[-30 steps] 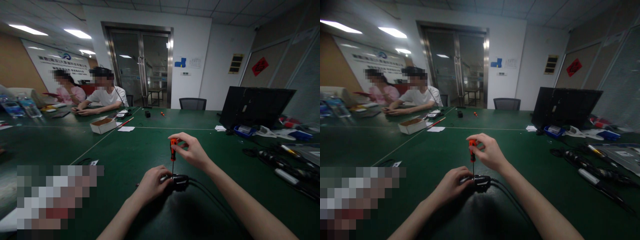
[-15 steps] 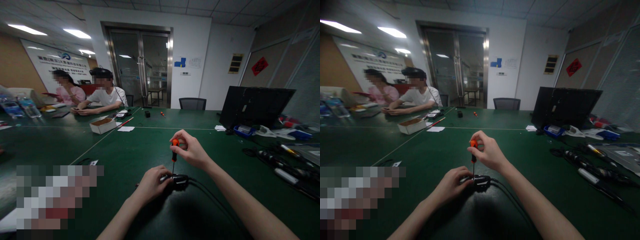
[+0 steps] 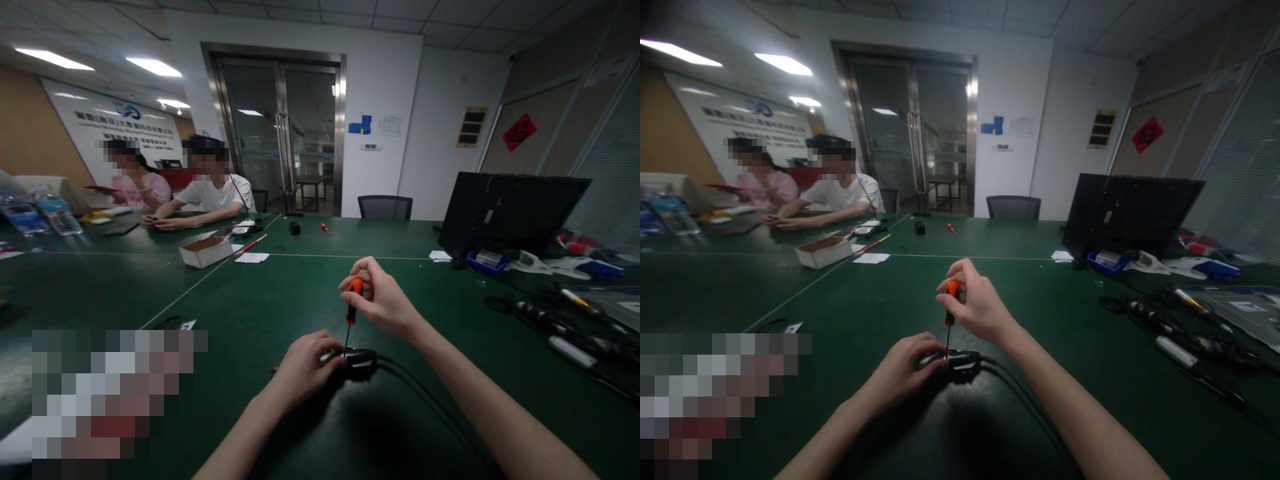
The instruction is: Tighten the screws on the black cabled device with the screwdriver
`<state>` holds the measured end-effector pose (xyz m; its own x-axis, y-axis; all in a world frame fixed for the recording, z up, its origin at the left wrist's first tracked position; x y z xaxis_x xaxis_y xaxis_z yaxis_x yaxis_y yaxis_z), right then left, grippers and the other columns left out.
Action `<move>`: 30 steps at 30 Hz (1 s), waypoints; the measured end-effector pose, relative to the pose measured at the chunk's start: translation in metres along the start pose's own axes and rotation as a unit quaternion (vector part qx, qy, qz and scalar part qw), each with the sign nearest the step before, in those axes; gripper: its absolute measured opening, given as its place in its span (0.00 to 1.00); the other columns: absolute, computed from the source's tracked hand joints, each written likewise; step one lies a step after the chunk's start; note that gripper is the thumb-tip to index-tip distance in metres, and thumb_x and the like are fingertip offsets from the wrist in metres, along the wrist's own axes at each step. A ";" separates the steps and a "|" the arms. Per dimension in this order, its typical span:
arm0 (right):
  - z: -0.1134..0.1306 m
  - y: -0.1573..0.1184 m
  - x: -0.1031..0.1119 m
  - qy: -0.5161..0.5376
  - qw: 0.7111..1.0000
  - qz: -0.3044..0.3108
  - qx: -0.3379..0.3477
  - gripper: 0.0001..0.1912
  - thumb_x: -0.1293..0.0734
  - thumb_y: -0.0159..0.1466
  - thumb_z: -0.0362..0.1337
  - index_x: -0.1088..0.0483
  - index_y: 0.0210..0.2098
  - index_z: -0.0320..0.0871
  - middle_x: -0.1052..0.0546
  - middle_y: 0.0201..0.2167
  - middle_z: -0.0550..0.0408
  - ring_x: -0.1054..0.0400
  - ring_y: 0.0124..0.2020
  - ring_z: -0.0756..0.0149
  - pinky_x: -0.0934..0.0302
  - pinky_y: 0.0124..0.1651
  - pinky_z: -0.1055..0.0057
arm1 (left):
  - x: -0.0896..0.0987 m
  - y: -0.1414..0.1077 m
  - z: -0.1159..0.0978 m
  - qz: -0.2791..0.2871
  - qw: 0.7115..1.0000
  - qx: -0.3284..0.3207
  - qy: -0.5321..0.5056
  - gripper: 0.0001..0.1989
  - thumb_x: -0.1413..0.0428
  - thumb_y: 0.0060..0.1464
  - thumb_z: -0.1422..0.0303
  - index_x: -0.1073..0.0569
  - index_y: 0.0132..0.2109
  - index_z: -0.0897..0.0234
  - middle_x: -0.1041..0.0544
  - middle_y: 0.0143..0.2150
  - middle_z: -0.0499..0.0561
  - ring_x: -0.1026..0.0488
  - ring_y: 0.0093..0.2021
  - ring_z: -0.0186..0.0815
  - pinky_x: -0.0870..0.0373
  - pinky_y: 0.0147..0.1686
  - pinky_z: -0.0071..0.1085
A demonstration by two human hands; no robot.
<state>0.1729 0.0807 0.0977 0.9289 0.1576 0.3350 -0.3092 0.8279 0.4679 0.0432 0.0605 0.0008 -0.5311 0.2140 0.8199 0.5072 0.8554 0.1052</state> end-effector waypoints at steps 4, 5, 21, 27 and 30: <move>-0.003 0.001 0.000 0.031 0.999 0.013 -0.012 0.14 0.30 0.59 0.36 0.40 0.39 0.45 0.22 0.37 0.55 0.25 0.37 0.67 0.30 0.41 0.68 | -0.001 0.000 0.001 0.000 1.000 0.001 0.008 0.12 0.46 0.60 0.65 0.19 0.41 0.64 0.21 0.42 0.55 0.25 0.41 0.41 0.32 0.40 0.31; -0.003 0.001 0.001 0.020 1.000 0.014 -0.011 0.13 0.30 0.59 0.36 0.38 0.39 0.45 0.23 0.37 0.54 0.26 0.38 0.67 0.30 0.40 0.69 | -0.001 0.000 0.002 -0.001 1.000 0.001 0.010 0.12 0.46 0.60 0.65 0.19 0.41 0.64 0.21 0.42 0.55 0.25 0.41 0.41 0.32 0.40 0.31; 0.002 0.000 0.000 -0.027 0.999 0.015 0.014 0.13 0.32 0.60 0.34 0.41 0.40 0.46 0.21 0.36 0.55 0.27 0.33 0.69 0.32 0.38 0.69 | -0.001 0.000 0.002 0.006 1.000 0.007 0.005 0.12 0.45 0.60 0.65 0.18 0.42 0.64 0.21 0.43 0.55 0.25 0.42 0.41 0.32 0.41 0.32; 0.005 0.000 0.002 -0.059 0.997 0.018 0.035 0.08 0.31 0.61 0.36 0.31 0.40 0.44 0.24 0.40 0.53 0.28 0.38 0.67 0.31 0.38 0.71 | -0.002 0.001 0.003 -0.001 1.000 0.000 0.007 0.11 0.44 0.60 0.66 0.19 0.41 0.64 0.20 0.42 0.54 0.24 0.42 0.41 0.33 0.40 0.32; 0.009 0.001 0.004 -0.097 0.994 0.010 0.056 0.10 0.33 0.62 0.32 0.26 0.43 0.45 0.25 0.43 0.53 0.29 0.40 0.68 0.31 0.38 0.72 | -0.003 0.001 0.005 -0.004 1.000 -0.004 0.010 0.10 0.45 0.60 0.66 0.19 0.41 0.64 0.20 0.41 0.55 0.24 0.41 0.41 0.33 0.40 0.32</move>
Point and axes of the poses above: each hand's wrist, its own y-axis towards the middle knuckle, its own x-axis out of the back of the hand, z = x × y, the point moved 7 cm from there along y, towards the middle knuckle
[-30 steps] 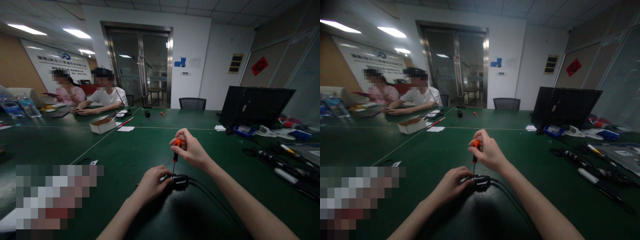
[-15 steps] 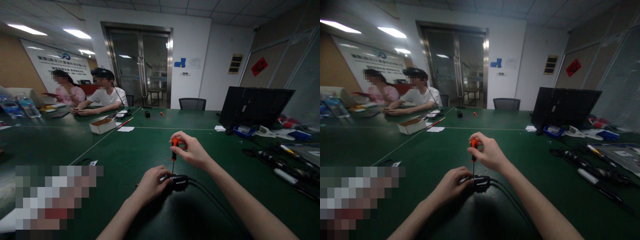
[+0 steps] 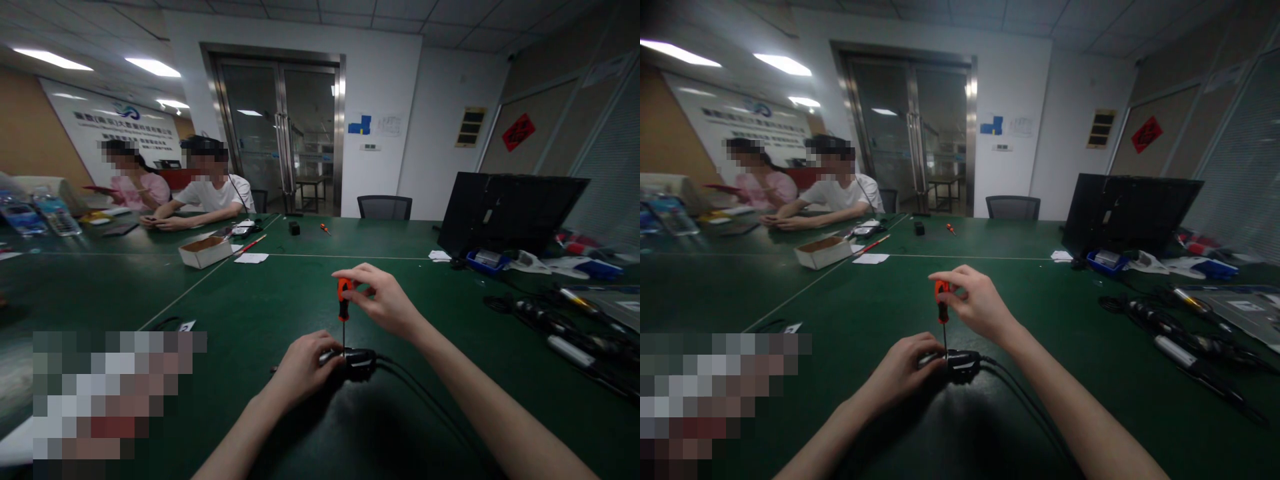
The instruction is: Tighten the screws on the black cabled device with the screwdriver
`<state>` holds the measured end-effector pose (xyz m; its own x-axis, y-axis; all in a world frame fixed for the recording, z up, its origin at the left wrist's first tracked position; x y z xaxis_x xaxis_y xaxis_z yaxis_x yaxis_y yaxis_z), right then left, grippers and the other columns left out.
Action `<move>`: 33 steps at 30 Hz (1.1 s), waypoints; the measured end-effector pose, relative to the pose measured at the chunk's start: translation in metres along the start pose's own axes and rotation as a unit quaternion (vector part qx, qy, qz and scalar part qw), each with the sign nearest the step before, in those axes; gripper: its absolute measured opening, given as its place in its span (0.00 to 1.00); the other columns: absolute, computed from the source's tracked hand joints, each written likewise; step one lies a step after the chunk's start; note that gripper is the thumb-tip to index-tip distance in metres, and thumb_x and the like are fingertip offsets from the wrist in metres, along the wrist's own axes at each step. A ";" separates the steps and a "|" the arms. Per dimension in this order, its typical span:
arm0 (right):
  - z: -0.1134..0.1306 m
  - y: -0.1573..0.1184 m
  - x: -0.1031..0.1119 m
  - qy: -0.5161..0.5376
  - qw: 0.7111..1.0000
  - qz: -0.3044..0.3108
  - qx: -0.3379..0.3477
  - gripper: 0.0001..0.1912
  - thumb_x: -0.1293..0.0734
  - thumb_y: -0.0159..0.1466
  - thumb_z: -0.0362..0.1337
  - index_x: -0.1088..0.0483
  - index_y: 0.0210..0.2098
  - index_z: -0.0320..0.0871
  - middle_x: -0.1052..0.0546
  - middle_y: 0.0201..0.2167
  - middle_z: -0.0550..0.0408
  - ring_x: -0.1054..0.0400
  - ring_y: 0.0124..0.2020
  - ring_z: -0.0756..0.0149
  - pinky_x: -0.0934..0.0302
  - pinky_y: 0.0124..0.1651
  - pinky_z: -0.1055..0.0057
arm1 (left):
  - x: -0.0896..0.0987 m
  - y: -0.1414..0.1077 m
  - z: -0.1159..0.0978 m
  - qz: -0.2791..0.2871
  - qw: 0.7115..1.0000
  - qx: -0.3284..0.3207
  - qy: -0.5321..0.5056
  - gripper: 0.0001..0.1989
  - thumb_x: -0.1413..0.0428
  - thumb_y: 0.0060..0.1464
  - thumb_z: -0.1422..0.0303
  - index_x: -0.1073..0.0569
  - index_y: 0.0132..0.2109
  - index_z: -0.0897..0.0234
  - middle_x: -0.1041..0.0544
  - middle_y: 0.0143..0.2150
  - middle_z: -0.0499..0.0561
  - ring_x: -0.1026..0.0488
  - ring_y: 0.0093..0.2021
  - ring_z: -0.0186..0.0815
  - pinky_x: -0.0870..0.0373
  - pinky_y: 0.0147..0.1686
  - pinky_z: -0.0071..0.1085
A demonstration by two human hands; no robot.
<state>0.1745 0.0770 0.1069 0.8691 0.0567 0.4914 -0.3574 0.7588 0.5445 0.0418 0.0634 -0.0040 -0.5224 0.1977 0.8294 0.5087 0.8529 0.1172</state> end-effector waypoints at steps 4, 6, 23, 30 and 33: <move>-0.002 0.000 -0.002 0.009 1.000 0.010 -0.013 0.11 0.33 0.61 0.32 0.28 0.44 0.44 0.23 0.40 0.54 0.28 0.38 0.68 0.31 0.37 0.72 | 0.000 0.000 0.000 -0.001 1.000 -0.005 0.003 0.11 0.45 0.59 0.66 0.19 0.41 0.64 0.20 0.41 0.55 0.24 0.41 0.42 0.33 0.40 0.32; -0.005 0.000 -0.002 0.017 0.999 -0.002 -0.032 0.11 0.31 0.60 0.34 0.32 0.42 0.44 0.23 0.37 0.55 0.28 0.36 0.68 0.32 0.35 0.72 | 0.000 0.000 -0.001 -0.001 1.000 -0.004 0.000 0.11 0.45 0.59 0.67 0.19 0.41 0.64 0.20 0.42 0.55 0.24 0.41 0.41 0.32 0.40 0.32; -0.020 0.003 0.001 0.030 0.997 -0.025 -0.062 0.14 0.34 0.61 0.34 0.32 0.47 0.45 0.23 0.40 0.54 0.26 0.38 0.67 0.31 0.36 0.72 | 0.000 -0.001 0.000 0.010 1.000 0.012 0.011 0.12 0.47 0.61 0.66 0.19 0.44 0.63 0.21 0.44 0.55 0.24 0.43 0.41 0.32 0.42 0.31; -0.027 0.003 0.002 0.048 0.993 -0.053 -0.092 0.16 0.32 0.57 0.36 0.37 0.44 0.44 0.25 0.35 0.56 0.28 0.36 0.67 0.33 0.34 0.72 | -0.001 0.000 0.001 0.016 1.000 0.016 0.016 0.13 0.48 0.61 0.66 0.19 0.44 0.63 0.21 0.44 0.55 0.25 0.43 0.41 0.32 0.42 0.31; -0.028 0.003 0.001 0.057 0.993 -0.046 -0.093 0.15 0.33 0.58 0.35 0.38 0.44 0.44 0.25 0.37 0.54 0.27 0.37 0.66 0.32 0.36 0.70 | -0.001 0.000 0.001 0.019 1.000 0.013 0.017 0.13 0.48 0.62 0.66 0.19 0.44 0.63 0.21 0.44 0.55 0.25 0.43 0.41 0.32 0.42 0.31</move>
Point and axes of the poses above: each hand's wrist, its own y-axis towards the middle knuckle, its own x-axis out of the back of the hand, z = x × y, the point moved 7 cm from there along y, towards the middle knuckle
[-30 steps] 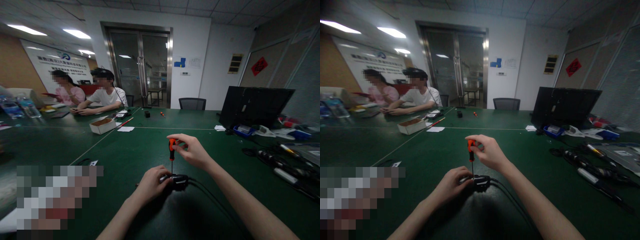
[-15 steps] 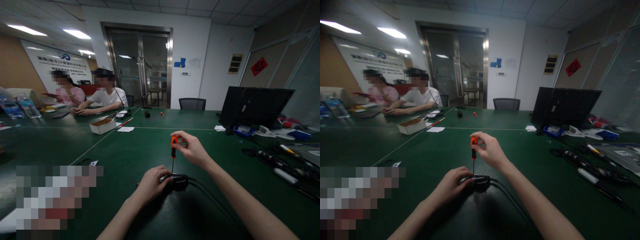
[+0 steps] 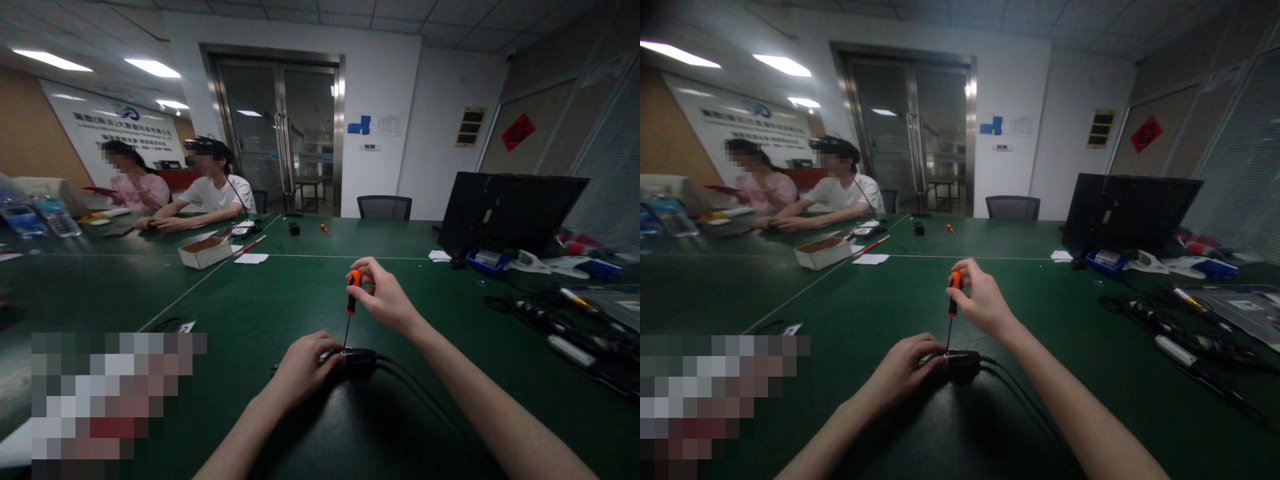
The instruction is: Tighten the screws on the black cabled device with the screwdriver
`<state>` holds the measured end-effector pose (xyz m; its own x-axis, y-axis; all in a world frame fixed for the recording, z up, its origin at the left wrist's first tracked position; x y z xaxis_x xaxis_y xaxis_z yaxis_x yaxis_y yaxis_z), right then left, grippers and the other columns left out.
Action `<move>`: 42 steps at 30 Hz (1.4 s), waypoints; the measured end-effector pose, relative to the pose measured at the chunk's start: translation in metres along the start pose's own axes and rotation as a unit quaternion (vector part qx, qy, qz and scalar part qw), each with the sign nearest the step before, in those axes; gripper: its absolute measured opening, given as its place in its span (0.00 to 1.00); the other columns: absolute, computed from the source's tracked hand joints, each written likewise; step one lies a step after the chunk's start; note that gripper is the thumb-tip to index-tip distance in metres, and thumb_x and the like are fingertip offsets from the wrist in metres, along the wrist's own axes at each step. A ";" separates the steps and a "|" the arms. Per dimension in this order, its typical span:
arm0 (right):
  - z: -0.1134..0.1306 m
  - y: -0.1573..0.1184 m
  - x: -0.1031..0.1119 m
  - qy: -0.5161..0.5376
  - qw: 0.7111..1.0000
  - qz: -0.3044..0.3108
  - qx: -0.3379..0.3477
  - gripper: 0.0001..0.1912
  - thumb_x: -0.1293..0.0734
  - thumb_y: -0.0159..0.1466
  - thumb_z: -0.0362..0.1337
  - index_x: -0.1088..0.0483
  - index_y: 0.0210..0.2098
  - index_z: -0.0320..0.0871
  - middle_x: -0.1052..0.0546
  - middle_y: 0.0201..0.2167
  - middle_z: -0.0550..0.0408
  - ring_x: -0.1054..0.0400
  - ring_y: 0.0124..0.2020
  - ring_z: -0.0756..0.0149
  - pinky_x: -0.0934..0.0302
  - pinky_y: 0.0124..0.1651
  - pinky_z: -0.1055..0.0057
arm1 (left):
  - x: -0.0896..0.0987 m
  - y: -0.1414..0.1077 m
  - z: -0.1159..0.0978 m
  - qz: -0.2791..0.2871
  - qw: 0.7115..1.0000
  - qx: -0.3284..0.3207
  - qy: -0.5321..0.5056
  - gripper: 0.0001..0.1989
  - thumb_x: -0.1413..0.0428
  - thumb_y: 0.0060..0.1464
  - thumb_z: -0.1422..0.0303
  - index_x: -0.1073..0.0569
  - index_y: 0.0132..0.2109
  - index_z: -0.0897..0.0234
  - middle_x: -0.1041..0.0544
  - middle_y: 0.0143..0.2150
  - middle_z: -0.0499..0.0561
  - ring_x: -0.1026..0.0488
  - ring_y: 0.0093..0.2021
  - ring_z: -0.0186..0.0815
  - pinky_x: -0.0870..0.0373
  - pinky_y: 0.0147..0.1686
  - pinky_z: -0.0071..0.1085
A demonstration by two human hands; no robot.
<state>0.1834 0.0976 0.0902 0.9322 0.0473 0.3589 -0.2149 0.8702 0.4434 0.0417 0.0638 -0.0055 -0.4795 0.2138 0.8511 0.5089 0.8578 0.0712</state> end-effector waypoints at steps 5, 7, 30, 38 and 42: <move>0.001 0.000 0.004 0.004 1.000 -0.012 0.018 0.15 0.34 0.59 0.36 0.38 0.45 0.44 0.26 0.38 0.53 0.28 0.38 0.65 0.32 0.37 0.70 | 0.000 0.000 0.000 -0.004 1.000 -0.006 0.003 0.13 0.48 0.62 0.67 0.19 0.44 0.64 0.20 0.43 0.55 0.24 0.42 0.41 0.32 0.41 0.31; 0.001 0.000 0.006 -0.002 1.000 -0.016 0.024 0.15 0.35 0.60 0.36 0.38 0.46 0.44 0.26 0.38 0.53 0.28 0.38 0.65 0.32 0.37 0.70 | 0.000 0.000 0.000 -0.004 1.000 -0.007 0.006 0.13 0.48 0.62 0.66 0.19 0.44 0.64 0.20 0.44 0.55 0.24 0.42 0.41 0.32 0.41 0.31; -0.036 -0.031 -0.053 -0.356 0.877 0.321 -0.045 0.09 0.32 0.61 0.36 0.20 0.39 0.45 0.18 0.36 0.51 0.26 0.36 0.62 0.42 0.34 0.73 | -0.003 0.003 0.006 0.004 1.000 -0.008 0.014 0.14 0.47 0.62 0.65 0.18 0.44 0.63 0.19 0.42 0.55 0.24 0.41 0.40 0.33 0.40 0.30; -0.033 -0.033 -0.057 -0.366 0.866 0.341 -0.033 0.10 0.34 0.62 0.34 0.20 0.39 0.46 0.18 0.35 0.52 0.25 0.35 0.63 0.41 0.34 0.73 | -0.002 0.003 0.005 0.006 1.000 -0.001 0.020 0.13 0.46 0.61 0.66 0.18 0.43 0.63 0.19 0.42 0.54 0.24 0.42 0.40 0.32 0.40 0.29; -0.032 -0.034 -0.059 -0.369 0.862 0.346 -0.025 0.11 0.34 0.62 0.33 0.20 0.38 0.45 0.17 0.35 0.50 0.24 0.36 0.62 0.41 0.34 0.73 | -0.002 0.003 0.003 0.006 1.000 -0.006 0.025 0.12 0.46 0.61 0.66 0.18 0.42 0.63 0.20 0.41 0.54 0.24 0.40 0.40 0.33 0.39 0.29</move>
Point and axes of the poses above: each hand's wrist, its own y-axis towards the middle knuckle, its own x-axis out of the back of the hand, z = x × y, the point moved 7 cm from there along y, towards the middle knuckle
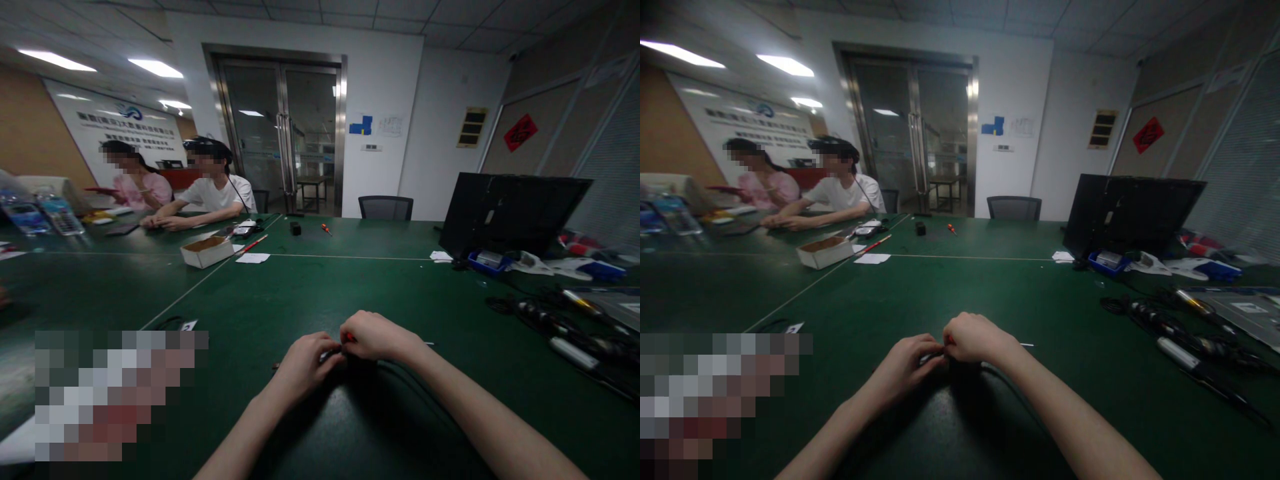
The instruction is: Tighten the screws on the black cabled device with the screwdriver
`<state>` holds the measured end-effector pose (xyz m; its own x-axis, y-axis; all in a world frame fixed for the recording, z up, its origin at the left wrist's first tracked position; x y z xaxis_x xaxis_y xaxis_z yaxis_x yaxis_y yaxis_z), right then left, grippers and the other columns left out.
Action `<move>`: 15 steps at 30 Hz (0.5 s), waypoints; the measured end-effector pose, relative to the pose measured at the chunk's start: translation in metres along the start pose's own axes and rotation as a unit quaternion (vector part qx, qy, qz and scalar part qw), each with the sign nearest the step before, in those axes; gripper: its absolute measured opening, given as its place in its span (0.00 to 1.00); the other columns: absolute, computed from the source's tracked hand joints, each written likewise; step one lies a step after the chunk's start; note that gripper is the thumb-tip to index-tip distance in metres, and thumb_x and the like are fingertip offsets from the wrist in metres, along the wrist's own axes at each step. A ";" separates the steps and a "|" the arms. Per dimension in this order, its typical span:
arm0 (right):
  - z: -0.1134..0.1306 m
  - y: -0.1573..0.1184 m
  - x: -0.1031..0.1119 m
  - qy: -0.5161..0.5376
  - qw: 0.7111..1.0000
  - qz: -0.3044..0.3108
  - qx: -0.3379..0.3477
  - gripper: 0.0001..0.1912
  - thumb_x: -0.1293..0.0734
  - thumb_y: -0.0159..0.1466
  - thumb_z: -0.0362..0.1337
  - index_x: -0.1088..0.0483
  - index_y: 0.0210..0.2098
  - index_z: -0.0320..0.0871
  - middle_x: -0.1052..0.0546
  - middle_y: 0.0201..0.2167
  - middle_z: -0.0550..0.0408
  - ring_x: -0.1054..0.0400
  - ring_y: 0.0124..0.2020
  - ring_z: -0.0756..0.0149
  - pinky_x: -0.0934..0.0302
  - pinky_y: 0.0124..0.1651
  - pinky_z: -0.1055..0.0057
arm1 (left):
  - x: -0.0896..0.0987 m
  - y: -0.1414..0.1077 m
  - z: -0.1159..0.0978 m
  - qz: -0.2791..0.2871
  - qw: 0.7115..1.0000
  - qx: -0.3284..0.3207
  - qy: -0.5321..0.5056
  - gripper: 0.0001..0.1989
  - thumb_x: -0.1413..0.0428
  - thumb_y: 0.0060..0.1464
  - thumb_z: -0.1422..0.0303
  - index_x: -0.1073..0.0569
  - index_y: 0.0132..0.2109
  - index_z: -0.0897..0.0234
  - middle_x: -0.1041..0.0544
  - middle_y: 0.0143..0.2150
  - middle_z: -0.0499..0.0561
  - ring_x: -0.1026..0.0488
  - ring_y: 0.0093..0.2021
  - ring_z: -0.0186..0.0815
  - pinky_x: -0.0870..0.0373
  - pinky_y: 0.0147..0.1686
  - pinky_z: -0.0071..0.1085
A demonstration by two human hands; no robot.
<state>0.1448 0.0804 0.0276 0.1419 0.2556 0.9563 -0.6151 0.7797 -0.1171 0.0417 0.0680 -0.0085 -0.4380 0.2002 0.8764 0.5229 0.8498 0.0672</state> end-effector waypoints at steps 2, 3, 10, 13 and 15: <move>0.001 0.000 0.000 -0.002 1.000 0.001 0.003 0.11 0.34 0.62 0.34 0.20 0.39 0.45 0.17 0.35 0.49 0.24 0.36 0.60 0.41 0.34 0.72 | 0.000 0.000 0.000 0.000 1.000 -0.002 0.000 0.12 0.46 0.61 0.67 0.18 0.41 0.63 0.19 0.41 0.54 0.24 0.40 0.40 0.33 0.39 0.29; 0.001 0.000 0.000 -0.002 1.000 0.002 0.004 0.11 0.35 0.62 0.34 0.20 0.39 0.44 0.17 0.36 0.48 0.24 0.36 0.59 0.41 0.34 0.72 | 0.000 0.000 0.000 -0.001 1.000 -0.002 0.000 0.12 0.46 0.60 0.67 0.18 0.41 0.62 0.19 0.41 0.54 0.24 0.41 0.40 0.33 0.40 0.29; 0.000 0.001 -0.002 0.017 1.000 -0.008 0.024 0.09 0.34 0.61 0.34 0.21 0.37 0.43 0.18 0.34 0.49 0.26 0.34 0.61 0.43 0.34 0.71 | -0.002 0.001 0.001 0.001 1.000 -0.006 0.004 0.12 0.47 0.61 0.67 0.18 0.41 0.64 0.20 0.42 0.55 0.24 0.42 0.41 0.32 0.41 0.30; -0.003 0.002 -0.001 0.042 0.998 -0.025 0.030 0.07 0.34 0.60 0.33 0.22 0.35 0.42 0.20 0.32 0.51 0.28 0.32 0.64 0.44 0.32 0.73 | -0.002 0.001 0.001 0.001 1.000 -0.009 0.006 0.12 0.47 0.61 0.67 0.18 0.41 0.65 0.20 0.41 0.55 0.24 0.41 0.41 0.33 0.40 0.30; -0.006 0.002 0.006 0.059 0.996 -0.053 0.032 0.07 0.34 0.59 0.31 0.25 0.36 0.41 0.21 0.33 0.52 0.30 0.33 0.66 0.44 0.33 0.74 | -0.002 0.000 0.001 -0.001 1.000 -0.011 0.000 0.13 0.47 0.62 0.66 0.18 0.42 0.64 0.20 0.42 0.55 0.24 0.41 0.41 0.32 0.40 0.30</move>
<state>0.1492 0.0864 0.0314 0.2967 0.2428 0.9236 -0.6398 0.7686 0.0035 0.0418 0.0681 -0.0107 -0.4398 0.1988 0.8758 0.5374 0.8396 0.0792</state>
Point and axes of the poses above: each hand's wrist, its own y-axis towards the middle knuckle, its own x-axis out of the back of the hand, z = x × y, the point moved 7 cm from there along y, towards the middle knuckle
